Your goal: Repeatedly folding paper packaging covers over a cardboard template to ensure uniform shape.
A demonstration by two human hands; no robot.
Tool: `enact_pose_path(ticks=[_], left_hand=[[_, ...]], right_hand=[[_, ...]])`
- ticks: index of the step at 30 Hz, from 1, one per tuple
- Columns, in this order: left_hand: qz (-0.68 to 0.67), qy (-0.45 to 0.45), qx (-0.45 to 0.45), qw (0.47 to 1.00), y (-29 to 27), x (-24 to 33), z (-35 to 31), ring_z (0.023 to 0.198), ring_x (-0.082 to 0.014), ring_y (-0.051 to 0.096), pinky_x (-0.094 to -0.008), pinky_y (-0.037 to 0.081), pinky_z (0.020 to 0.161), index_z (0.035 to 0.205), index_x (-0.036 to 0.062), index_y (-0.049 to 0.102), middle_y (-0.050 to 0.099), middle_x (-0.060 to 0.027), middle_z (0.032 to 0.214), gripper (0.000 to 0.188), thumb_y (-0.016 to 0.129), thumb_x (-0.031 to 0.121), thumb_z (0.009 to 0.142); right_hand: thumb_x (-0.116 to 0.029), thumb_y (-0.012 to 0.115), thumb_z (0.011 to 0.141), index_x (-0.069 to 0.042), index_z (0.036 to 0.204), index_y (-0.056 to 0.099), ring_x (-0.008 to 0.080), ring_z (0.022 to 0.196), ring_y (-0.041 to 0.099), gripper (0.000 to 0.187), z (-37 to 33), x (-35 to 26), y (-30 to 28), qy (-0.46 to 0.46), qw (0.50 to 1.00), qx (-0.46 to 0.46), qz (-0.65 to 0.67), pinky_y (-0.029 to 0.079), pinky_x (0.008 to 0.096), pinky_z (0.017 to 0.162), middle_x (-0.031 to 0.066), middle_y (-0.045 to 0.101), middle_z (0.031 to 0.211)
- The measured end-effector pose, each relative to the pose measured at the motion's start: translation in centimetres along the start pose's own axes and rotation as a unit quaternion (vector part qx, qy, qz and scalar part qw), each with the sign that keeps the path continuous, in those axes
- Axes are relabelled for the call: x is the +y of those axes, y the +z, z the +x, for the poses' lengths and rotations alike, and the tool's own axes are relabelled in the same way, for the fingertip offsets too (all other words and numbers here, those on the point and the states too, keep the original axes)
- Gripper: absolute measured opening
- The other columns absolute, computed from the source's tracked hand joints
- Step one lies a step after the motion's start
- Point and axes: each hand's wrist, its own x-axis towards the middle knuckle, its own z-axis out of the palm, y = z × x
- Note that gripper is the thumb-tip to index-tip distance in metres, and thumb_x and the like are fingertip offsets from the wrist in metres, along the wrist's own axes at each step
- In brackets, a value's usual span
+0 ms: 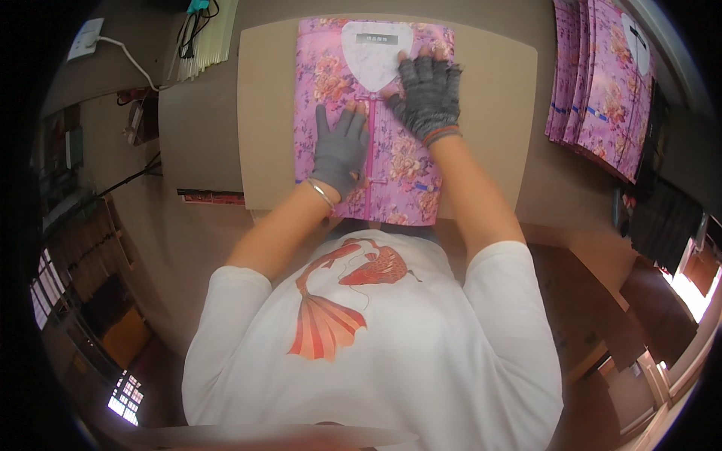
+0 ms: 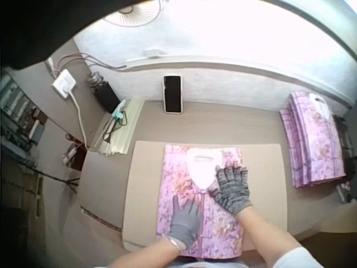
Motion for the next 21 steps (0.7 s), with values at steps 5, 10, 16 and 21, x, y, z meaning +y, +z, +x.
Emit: enact_pose_path(ticks=[5, 10, 16, 21], left_hand=[[-0.002, -0.015, 0.043, 0.999, 0.9, 1.1, 0.3, 0.147, -0.0326, 0.026, -0.0751, 0.009, 0.112, 0.135, 0.0016, 0.054, 0.035, -0.0182, 0.155, 0.071, 0.075, 0.03, 0.073], [-0.02, -0.006, 0.031, 0.999, 1.2, 1.8, 0.6, 0.147, -0.0334, 0.025, -0.076, 0.01, 0.111, 0.135, -0.0015, 0.053, 0.033, -0.0188, 0.156, 0.066, 0.07, 0.026, 0.078], [0.046, -0.004, -0.021, 0.999, 0.0, 0.9, 0.4, 0.15, -0.0314, 0.018, -0.0738, 0.011, 0.112, 0.144, -0.0013, 0.042, 0.027, -0.0176, 0.159, 0.099, 0.077, 0.055, 0.071], [0.015, 0.021, -0.026, 0.999, -0.7, -0.1, 0.3, 0.151, -0.0284, 0.018, -0.0731, 0.008, 0.113, 0.147, -0.0002, 0.039, 0.027, -0.0156, 0.16, 0.111, 0.077, 0.063, 0.065]], right_hand=[[-0.06, 0.048, 0.091, -0.012, 0.152, 0.037, 0.0435, 0.144, 0.03, 0.078, 10.4, 6.6, 1.6, 0.043, 0.987, 0.157, 0.004, 0.02, 0.0652, 0.114, 0.0227, 0.035, 0.155], [-0.048, 0.049, 0.095, -0.008, 0.15, 0.039, 0.0396, 0.146, 0.027, 0.069, 13.3, 9.0, -0.8, 0.109, 0.988, 0.105, 0.007, 0.015, 0.0605, 0.118, 0.0208, 0.034, 0.156], [-0.056, 0.061, 0.083, -0.011, 0.14, 0.049, 0.0364, 0.138, 0.038, 0.074, -7.1, 1.3, -2.3, -0.083, 0.995, -0.053, -0.025, 0.026, 0.0611, 0.111, 0.0164, 0.042, 0.148], [-0.056, 0.06, 0.084, -0.013, 0.141, 0.051, 0.0394, 0.142, 0.034, 0.072, -25.1, -1.9, -1.2, -0.206, 0.975, -0.031, 0.08, 0.02, 0.0604, 0.116, 0.0163, 0.039, 0.153]])
